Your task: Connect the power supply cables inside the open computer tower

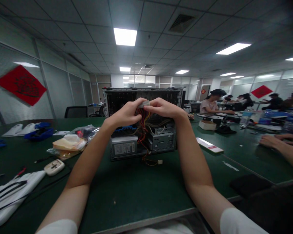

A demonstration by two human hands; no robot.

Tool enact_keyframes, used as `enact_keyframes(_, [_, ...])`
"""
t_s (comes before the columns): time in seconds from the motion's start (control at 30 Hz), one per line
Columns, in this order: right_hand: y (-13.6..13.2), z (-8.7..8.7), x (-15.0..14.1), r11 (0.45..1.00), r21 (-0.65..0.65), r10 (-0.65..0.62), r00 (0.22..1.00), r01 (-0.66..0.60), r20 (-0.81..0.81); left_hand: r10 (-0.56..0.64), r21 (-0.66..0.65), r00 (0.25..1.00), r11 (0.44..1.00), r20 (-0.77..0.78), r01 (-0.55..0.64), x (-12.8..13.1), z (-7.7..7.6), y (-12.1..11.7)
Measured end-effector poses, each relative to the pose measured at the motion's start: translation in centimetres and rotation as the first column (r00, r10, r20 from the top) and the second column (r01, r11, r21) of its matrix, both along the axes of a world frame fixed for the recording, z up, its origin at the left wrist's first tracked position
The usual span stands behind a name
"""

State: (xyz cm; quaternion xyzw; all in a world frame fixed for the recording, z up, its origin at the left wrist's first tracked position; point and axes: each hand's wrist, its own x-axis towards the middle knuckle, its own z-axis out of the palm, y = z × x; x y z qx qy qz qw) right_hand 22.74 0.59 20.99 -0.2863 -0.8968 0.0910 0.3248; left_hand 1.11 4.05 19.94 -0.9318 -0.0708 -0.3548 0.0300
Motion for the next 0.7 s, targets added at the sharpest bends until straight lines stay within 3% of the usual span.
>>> enact_keyframes(0.33, [-0.8, 0.3, 0.2, 0.999, -0.01, -0.032, 0.996, 0.033, 0.088, -0.126, -0.225, 0.984, 0.97, -0.126, 0.096, -1.2, 0.2, 0.1])
enact_keyframes(0.7, [-1.0, 0.3, -0.3, 0.999, 0.015, -0.042, 0.998, 0.041, 0.04, -0.019, -0.079, 1.0, 0.997, -0.018, 0.018, -0.3, 0.0, 0.0])
